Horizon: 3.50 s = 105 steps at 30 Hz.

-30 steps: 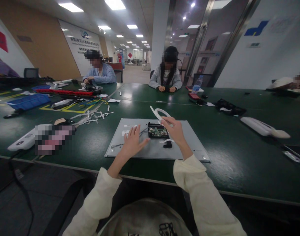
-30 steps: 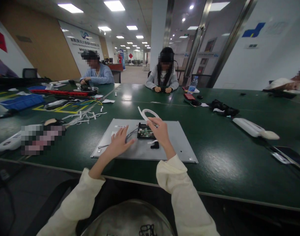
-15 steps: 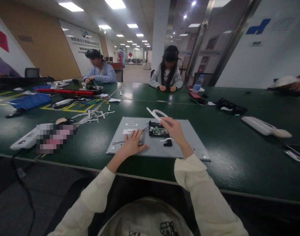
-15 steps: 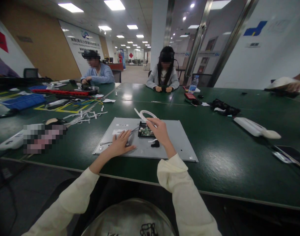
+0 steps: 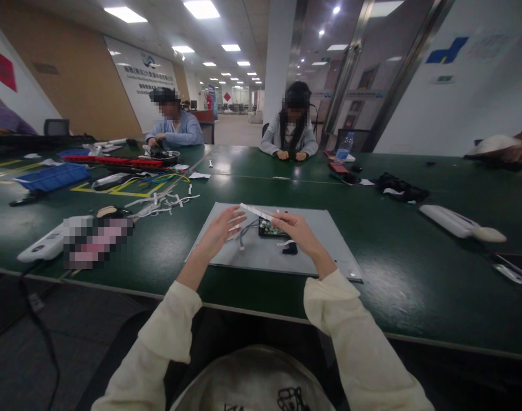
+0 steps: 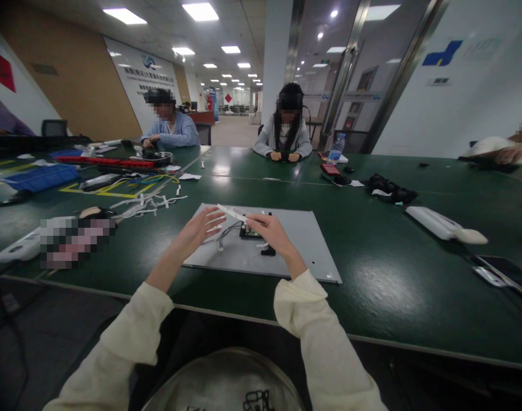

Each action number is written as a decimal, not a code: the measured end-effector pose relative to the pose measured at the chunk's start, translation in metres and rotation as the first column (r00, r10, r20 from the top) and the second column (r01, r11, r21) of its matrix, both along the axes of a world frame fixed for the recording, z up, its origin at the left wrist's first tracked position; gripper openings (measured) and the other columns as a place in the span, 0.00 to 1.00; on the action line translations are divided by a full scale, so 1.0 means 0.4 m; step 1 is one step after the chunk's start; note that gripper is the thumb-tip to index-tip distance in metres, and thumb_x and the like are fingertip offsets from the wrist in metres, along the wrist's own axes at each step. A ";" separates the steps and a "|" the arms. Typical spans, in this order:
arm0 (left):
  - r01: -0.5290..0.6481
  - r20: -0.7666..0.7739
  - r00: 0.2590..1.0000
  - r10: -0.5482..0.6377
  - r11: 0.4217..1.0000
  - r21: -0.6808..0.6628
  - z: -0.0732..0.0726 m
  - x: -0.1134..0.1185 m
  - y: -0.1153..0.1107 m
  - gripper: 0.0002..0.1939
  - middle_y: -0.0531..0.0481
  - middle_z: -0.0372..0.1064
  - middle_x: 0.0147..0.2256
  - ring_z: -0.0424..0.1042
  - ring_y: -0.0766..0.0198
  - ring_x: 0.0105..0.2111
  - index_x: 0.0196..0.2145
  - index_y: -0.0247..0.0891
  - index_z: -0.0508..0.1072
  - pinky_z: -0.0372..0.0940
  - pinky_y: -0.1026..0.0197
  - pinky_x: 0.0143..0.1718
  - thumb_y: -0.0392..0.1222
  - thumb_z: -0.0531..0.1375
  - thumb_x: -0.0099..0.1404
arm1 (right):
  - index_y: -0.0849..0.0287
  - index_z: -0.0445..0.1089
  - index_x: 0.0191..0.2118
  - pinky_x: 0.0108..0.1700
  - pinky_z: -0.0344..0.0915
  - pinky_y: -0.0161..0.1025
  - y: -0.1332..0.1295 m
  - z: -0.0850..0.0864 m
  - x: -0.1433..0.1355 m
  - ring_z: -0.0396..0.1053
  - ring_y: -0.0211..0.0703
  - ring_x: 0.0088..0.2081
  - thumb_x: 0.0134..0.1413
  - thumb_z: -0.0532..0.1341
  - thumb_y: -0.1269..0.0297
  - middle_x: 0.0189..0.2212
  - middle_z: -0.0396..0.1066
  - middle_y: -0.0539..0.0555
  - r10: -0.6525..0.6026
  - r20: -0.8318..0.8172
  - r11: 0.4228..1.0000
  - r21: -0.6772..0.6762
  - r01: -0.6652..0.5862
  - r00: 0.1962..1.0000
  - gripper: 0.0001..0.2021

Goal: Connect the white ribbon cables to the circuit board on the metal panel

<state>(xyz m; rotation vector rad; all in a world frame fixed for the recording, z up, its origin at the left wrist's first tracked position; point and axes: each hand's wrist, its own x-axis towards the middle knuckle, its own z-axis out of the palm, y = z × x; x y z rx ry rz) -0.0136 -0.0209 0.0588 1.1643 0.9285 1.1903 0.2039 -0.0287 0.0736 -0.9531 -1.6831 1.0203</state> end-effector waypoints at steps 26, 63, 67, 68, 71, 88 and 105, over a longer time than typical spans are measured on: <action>-0.417 -0.155 0.829 0.537 0.779 0.469 0.049 0.003 -0.093 0.07 0.50 0.72 0.30 0.70 0.63 0.33 0.29 0.39 0.76 0.64 0.64 0.37 0.44 0.62 0.53 | 0.58 0.72 0.40 0.39 0.62 0.39 0.005 -0.013 0.009 0.67 0.43 0.37 0.54 0.55 0.58 0.35 0.71 0.54 -0.040 0.182 0.979 0.202 0.002 0.982 0.14; 0.175 -0.786 0.285 0.548 0.777 0.605 0.021 0.171 -0.071 0.11 0.45 0.69 0.30 0.69 0.60 0.31 0.37 0.35 0.66 0.57 0.62 0.30 0.37 0.45 0.66 | 0.62 0.70 0.44 0.48 0.61 0.46 0.027 -0.045 0.007 0.63 0.46 0.45 0.57 0.53 0.66 0.39 0.71 0.57 -0.352 0.401 0.715 0.698 -0.033 0.846 0.13; 0.201 -0.807 0.271 0.526 0.788 0.581 0.024 0.171 -0.075 0.13 0.47 0.70 0.28 0.69 0.61 0.28 0.37 0.37 0.67 0.54 0.63 0.27 0.38 0.44 0.67 | 0.62 0.70 0.43 0.48 0.62 0.45 0.020 -0.035 0.005 0.64 0.45 0.44 0.56 0.53 0.67 0.39 0.71 0.57 -0.359 0.366 0.714 0.700 0.000 0.859 0.12; 0.204 -0.808 0.257 0.530 0.788 0.581 0.025 0.170 -0.075 0.14 0.47 0.70 0.27 0.69 0.61 0.27 0.36 0.37 0.68 0.53 0.63 0.27 0.38 0.44 0.66 | 0.62 0.71 0.42 0.48 0.62 0.45 0.018 -0.033 0.005 0.64 0.45 0.44 0.56 0.54 0.67 0.39 0.71 0.56 -0.354 0.357 0.716 0.698 0.005 0.864 0.12; 0.213 -0.810 0.214 0.547 0.783 0.585 0.029 0.161 -0.071 0.13 0.47 0.70 0.25 0.69 0.61 0.26 0.33 0.37 0.69 0.51 0.63 0.25 0.41 0.46 0.65 | 0.60 0.71 0.41 0.46 0.63 0.44 0.014 -0.029 0.002 0.65 0.44 0.43 0.56 0.54 0.66 0.37 0.72 0.56 -0.337 0.346 0.726 0.688 0.007 0.876 0.11; -0.114 -0.341 0.896 0.286 0.887 0.447 0.022 0.171 -0.043 0.12 0.56 0.55 0.15 0.54 0.71 0.19 0.14 0.35 0.62 0.49 0.67 0.23 0.37 0.51 0.52 | 0.60 0.73 0.36 0.43 0.64 0.42 -0.009 -0.015 -0.028 0.67 0.43 0.39 0.53 0.56 0.64 0.33 0.72 0.56 -0.308 0.163 0.765 0.627 0.143 0.937 0.10; -0.119 0.170 0.980 0.105 0.990 0.078 0.049 -0.011 -0.074 0.11 0.62 0.44 0.11 0.42 0.77 0.12 0.24 0.33 0.69 0.39 0.69 0.16 0.45 0.58 0.57 | 0.61 0.73 0.40 0.35 0.65 0.38 0.058 0.024 0.061 0.69 0.41 0.32 0.50 0.58 0.56 0.29 0.73 0.54 -0.387 0.100 0.909 0.206 0.361 0.917 0.16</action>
